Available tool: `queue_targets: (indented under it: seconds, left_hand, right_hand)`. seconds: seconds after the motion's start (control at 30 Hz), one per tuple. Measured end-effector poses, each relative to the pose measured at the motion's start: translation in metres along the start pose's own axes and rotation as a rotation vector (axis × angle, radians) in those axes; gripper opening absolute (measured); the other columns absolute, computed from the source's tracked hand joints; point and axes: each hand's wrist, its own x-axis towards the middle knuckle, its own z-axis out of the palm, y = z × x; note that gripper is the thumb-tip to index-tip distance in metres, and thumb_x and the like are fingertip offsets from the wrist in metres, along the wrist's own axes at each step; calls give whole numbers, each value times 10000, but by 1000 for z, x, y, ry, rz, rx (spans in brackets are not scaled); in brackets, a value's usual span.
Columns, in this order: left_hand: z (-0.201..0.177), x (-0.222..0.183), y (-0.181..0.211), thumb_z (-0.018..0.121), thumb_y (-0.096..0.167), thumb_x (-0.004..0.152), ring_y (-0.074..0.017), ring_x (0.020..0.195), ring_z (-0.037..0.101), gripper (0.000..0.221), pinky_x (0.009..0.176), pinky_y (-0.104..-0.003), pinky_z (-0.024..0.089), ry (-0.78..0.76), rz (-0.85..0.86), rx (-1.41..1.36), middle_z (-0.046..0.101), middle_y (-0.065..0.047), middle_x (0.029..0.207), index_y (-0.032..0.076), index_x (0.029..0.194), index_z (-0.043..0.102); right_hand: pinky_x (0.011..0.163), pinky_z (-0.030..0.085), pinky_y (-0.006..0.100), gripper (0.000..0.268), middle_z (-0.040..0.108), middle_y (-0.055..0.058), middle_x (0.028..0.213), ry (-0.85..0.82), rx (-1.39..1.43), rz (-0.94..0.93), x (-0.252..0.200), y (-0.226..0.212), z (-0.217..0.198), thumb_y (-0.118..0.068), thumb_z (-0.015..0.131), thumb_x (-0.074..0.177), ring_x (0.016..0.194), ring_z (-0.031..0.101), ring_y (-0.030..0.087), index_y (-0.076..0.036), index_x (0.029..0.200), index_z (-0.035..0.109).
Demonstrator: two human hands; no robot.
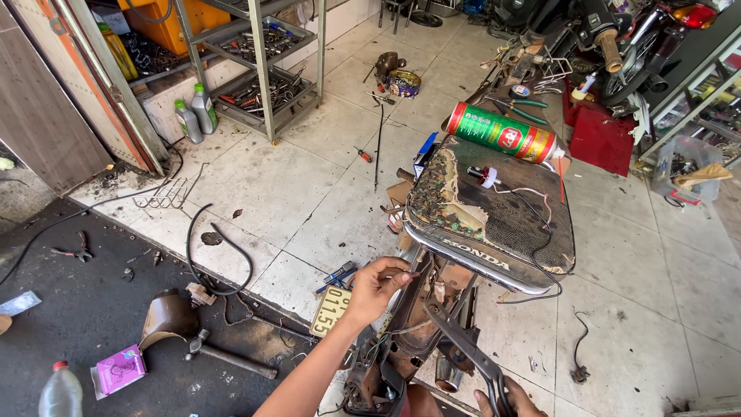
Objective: Repairing the electrical wiring of a motorcycle's rear light assembly using scissors
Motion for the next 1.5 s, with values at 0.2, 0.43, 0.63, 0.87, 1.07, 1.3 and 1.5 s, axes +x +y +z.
queue_targets:
  seconds: [0.2, 0.43, 0.63, 0.87, 1.07, 1.3, 1.5]
  left_hand:
    - [14, -40, 25, 684, -83, 804, -143, 690, 634, 281, 586, -238, 557, 298, 314, 708, 731, -82, 986, 46, 1054, 665]
    - [33, -35, 32, 690, 73, 850, -222, 1050, 504, 311, 874, -363, 510, -84, 610, 1248, 568, -61, 1277, 136, 1152, 730]
    - [39, -11, 31, 790, 161, 845, -249, 1214, 542, 182, 1086, -411, 491, -196, 544, 1041, 716, 39, 1235, 203, 1022, 803]
    - [43, 1, 59, 667, 90, 896, -226, 910, 715, 100, 877, -358, 468, -156, 437, 855, 776, 0, 1065, 90, 995, 676]
    - [30, 18, 26, 763, 189, 874, -172, 845, 652, 91, 915, -358, 396, -101, 256, 750, 731, 34, 843, 141, 946, 734]
    - [12, 26, -37, 725, 50, 936, -93, 734, 650, 112, 711, -233, 534, -100, -33, 14, 764, -54, 865, -26, 1014, 749]
    - [22, 22, -22, 751, -21, 886, -83, 734, 583, 51, 716, -239, 500, -172, 42, 113, 735, -5, 837, 1, 926, 773]
  right_hand:
    - [382, 553, 313, 546, 724, 239, 525, -47, 255, 164, -5, 124, 45, -90, 880, 646, 382, 695, 255, 179, 1080, 687]
    - [798, 656, 415, 776, 808, 294, 875, -152, 339, 116, -25, 100, 35, -138, 904, 604, 743, 848, 325, 150, 1244, 574]
    - [644, 600, 304, 703, 825, 199, 646, -476, 446, 323, -12, 103, 34, 21, 1008, 595, 567, 795, 243, 101, 1222, 699]
    - [446, 472, 235, 679, 673, 100, 517, 151, 108, -75, -17, -20, 9, -297, 914, 592, 399, 607, 134, 45, 1120, 658]
    - [402, 502, 244, 693, 766, 68, 592, 78, -3, -2, 6, -83, -2, -276, 971, 542, 412, 686, 131, -44, 1144, 718]
    - [491, 516, 275, 583, 726, 42, 566, 8, 41, 122, 9, -106, 19, -347, 959, 581, 468, 665, 155, -79, 1064, 774]
    - [493, 507, 292, 629, 691, 27, 568, -54, -76, 203, 22, -161, -7, -415, 917, 647, 465, 618, 157, -89, 1150, 724]
